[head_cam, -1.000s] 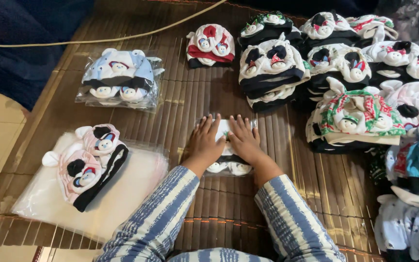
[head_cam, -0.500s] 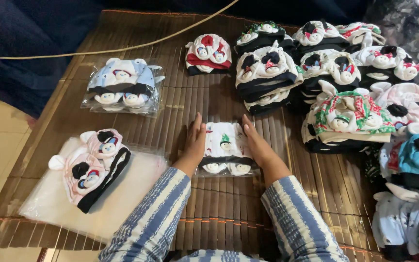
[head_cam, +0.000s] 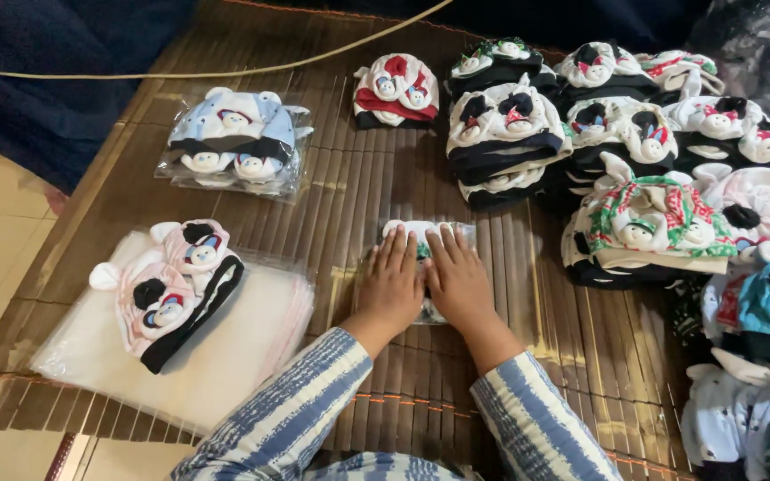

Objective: Packaging small fabric items into clear plastic bags

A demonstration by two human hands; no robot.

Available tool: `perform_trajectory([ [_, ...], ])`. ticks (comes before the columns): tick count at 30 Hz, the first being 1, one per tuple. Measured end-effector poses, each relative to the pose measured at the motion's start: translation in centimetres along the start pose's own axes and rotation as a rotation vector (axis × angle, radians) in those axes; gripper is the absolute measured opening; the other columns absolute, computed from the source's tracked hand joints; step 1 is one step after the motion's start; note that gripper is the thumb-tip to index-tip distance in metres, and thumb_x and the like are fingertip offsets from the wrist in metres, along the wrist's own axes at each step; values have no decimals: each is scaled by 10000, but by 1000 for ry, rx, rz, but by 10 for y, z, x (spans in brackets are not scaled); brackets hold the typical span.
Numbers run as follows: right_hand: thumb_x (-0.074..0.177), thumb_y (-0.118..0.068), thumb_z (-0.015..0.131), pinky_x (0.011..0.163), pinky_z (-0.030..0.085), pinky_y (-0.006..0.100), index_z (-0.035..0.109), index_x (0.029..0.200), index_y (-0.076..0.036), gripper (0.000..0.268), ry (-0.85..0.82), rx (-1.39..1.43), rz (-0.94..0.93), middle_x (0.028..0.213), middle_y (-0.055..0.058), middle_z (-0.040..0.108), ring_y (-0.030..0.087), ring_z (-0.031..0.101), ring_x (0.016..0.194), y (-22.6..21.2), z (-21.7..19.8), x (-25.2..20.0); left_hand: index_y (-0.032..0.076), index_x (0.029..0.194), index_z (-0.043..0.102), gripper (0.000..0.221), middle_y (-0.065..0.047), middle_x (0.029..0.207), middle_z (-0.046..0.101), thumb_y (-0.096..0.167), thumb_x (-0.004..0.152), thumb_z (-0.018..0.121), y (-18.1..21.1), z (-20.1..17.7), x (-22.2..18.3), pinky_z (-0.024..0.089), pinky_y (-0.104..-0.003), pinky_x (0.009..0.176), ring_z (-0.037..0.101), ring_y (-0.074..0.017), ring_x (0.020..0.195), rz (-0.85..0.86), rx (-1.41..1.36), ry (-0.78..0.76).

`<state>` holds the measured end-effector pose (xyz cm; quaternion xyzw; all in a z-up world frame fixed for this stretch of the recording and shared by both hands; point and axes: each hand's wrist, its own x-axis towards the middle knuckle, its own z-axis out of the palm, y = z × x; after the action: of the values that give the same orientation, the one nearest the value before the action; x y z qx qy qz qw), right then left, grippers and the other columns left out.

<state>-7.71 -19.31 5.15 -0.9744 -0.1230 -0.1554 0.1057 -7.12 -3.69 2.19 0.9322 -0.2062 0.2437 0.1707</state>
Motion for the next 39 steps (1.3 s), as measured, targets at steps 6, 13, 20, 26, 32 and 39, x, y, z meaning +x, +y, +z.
perform_trajectory([
  [6,1072,-457,357,1149,366,516,405,1589,-317,538,-64,-1,62,1610,112,424,351,389,1478,-1,6,-8,39,1571,355,727,-252,1603,337,375,946,512,0,-6,-2,242,-530,1205,298,-394,1504,-37,-6,-112],
  [13,1070,-465,319,1169,343,507,375,1595,-353,540,-107,-13,92,1612,99,420,347,412,1466,0,9,-11,48,1535,419,707,-257,1572,386,391,923,508,0,-1,-5,263,-538,1193,351,-399,1479,-56,10,-125],
  [20,1068,-501,296,1230,246,480,299,1611,-417,549,-236,67,156,1668,40,320,302,317,1520,7,11,-7,63,1502,475,740,-252,1531,447,411,858,589,-7,0,-2,342,-547,1152,434,-411,1427,-64,-62,-83],
  [26,1067,-528,325,1270,120,482,282,1606,-458,545,-362,320,237,1708,-17,228,269,196,1567,23,12,0,94,1512,470,780,-210,1560,442,428,830,649,-17,11,1,347,-544,1158,441,-376,1436,-150,-236,-142],
  [32,1070,-486,357,1255,155,534,342,1610,-318,566,-279,661,330,1685,64,285,324,216,1551,32,-7,7,86,1529,450,713,-180,1558,463,429,918,585,-41,29,9,318,-494,1182,434,-338,1447,-274,-474,-123],
  [39,1057,-569,284,1225,261,517,320,1623,-218,667,-264,234,196,1660,168,303,367,256,1542,13,-6,3,36,1498,466,707,-257,1527,457,474,950,556,-14,-18,9,323,-526,1178,447,-395,1425,-177,-46,-77],
])
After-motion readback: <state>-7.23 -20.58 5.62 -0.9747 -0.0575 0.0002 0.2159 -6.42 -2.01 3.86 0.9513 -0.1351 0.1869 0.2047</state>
